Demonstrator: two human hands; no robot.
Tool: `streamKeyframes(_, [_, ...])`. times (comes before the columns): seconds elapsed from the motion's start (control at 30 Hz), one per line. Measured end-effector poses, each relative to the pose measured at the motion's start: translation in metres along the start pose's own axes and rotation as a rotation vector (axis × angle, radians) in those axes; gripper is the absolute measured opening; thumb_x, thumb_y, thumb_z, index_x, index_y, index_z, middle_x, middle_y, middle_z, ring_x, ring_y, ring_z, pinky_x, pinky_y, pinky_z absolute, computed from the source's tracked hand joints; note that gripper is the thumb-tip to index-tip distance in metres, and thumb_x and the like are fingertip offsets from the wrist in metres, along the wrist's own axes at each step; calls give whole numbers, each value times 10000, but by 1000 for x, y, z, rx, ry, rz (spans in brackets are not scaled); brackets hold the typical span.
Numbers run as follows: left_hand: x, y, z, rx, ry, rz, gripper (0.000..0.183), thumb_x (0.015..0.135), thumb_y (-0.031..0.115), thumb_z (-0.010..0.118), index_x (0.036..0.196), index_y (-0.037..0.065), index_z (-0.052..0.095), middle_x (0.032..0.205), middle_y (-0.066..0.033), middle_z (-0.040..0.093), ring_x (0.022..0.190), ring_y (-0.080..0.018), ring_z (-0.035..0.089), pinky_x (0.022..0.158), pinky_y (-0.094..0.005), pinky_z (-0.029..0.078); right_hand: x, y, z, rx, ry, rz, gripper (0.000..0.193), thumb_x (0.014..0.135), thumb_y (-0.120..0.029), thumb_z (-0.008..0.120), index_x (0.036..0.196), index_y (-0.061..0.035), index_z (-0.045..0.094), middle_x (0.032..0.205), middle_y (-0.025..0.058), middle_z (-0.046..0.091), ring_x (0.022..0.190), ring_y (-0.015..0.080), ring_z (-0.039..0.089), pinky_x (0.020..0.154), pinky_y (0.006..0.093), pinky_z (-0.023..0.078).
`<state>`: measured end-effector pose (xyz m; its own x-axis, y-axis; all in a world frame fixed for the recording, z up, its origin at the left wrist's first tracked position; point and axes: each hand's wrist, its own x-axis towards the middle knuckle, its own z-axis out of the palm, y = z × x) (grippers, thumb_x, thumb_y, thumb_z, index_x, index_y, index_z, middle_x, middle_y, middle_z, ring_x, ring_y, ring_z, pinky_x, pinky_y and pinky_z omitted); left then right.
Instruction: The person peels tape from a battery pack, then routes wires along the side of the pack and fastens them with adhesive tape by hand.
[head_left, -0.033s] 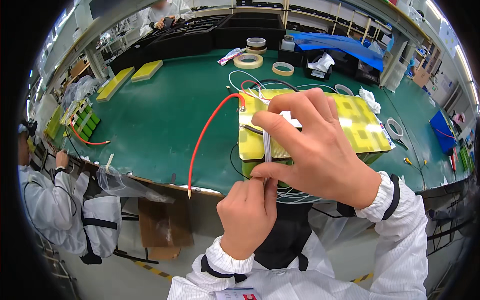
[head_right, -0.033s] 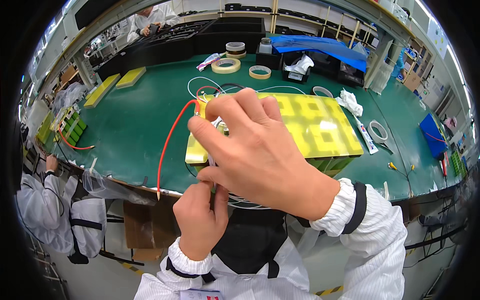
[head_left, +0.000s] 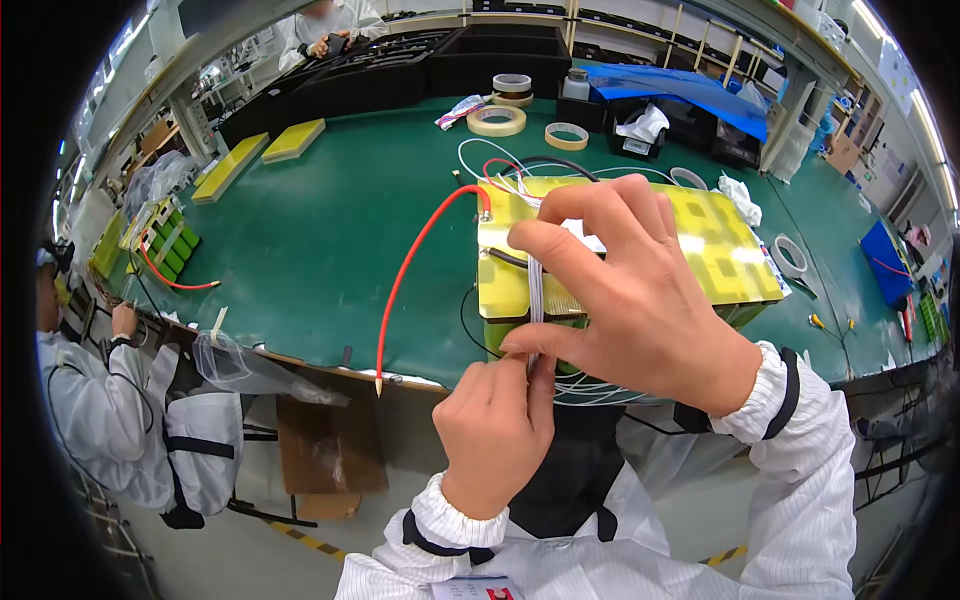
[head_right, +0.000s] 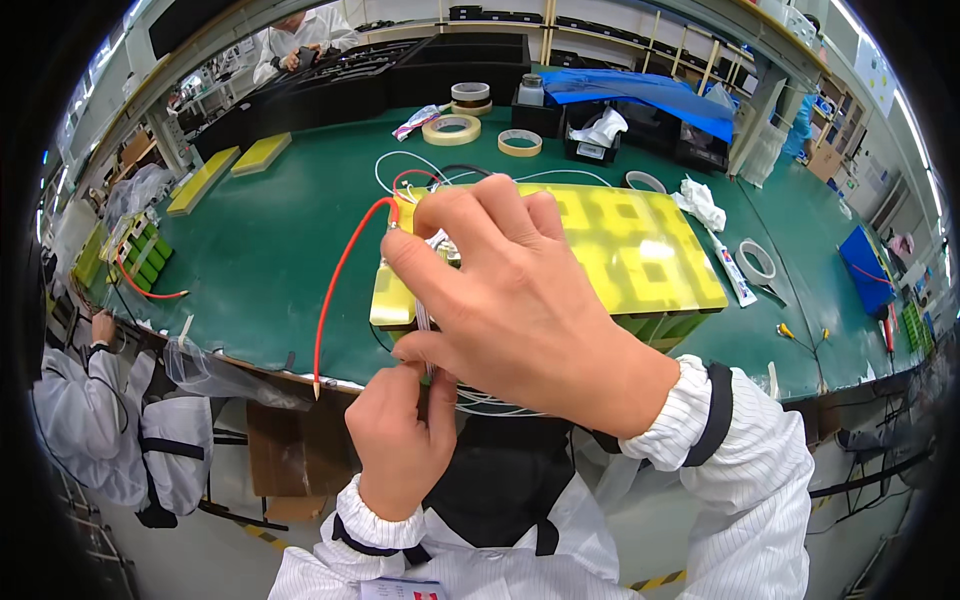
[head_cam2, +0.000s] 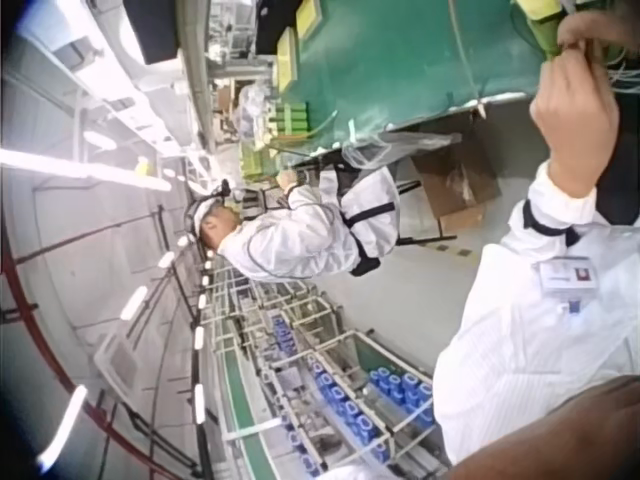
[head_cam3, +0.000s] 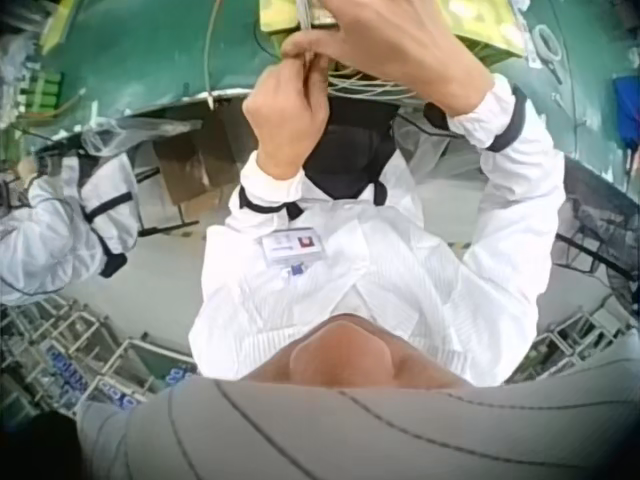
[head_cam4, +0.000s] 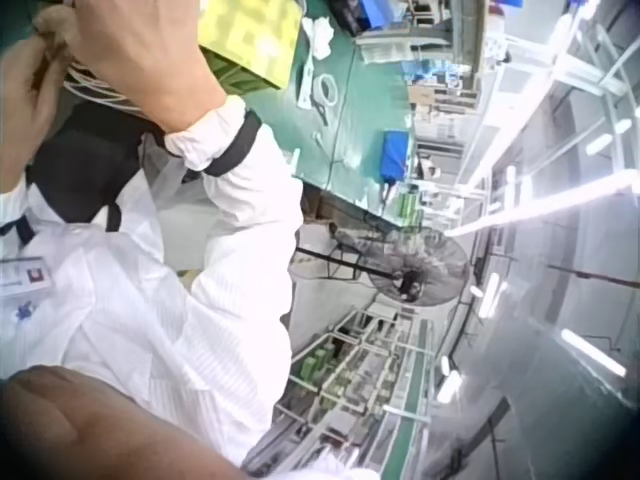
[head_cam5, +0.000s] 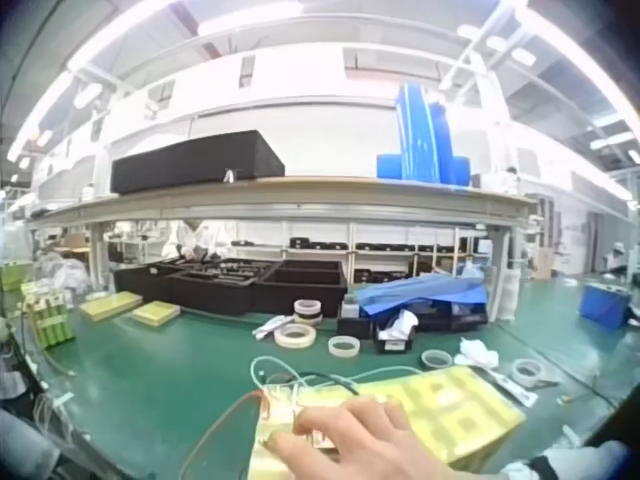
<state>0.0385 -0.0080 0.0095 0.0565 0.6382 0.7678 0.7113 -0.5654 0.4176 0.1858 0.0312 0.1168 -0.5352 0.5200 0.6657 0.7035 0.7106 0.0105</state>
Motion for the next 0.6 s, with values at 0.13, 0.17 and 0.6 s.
streamKeyframes(0.13, [-3, -2, -5, -52, 64, -24, 237, 785, 54, 811, 992, -4, 711, 634, -69, 561, 539, -234, 535, 465, -347, 408, -1, -1, 1, -23, -7, -24, 670, 551, -314, 930, 1130, -123, 652, 1152, 41, 558, 995, 291, 506, 883, 433, 410])
streamKeyframes(0.17, [-2, -3, -4, -52, 103, -16, 259, 769, 38, 823, 1005, -4, 724, 638, -65, 568, 541, -233, 530, 470, -342, 407, 0, 0, 2, -39, -7, -37, 670, 546, -312, 931, 1127, -125, 654, 1153, 39, 560, 992, 289, 506, 872, 430, 409])
streamKeyframes(0.6, [28, -29, -25, -526, -16, -538, 369, 696, 100, 932, 807, 32, 587, 725, 52, 451, 643, -64, 377, 540, -232, 321, 6, 12, 7, -26, 40, -71, 713, 511, -284, 938, 1147, -128, 655, 1196, 83, 562, 1037, 313, 506, 890, 429, 414])
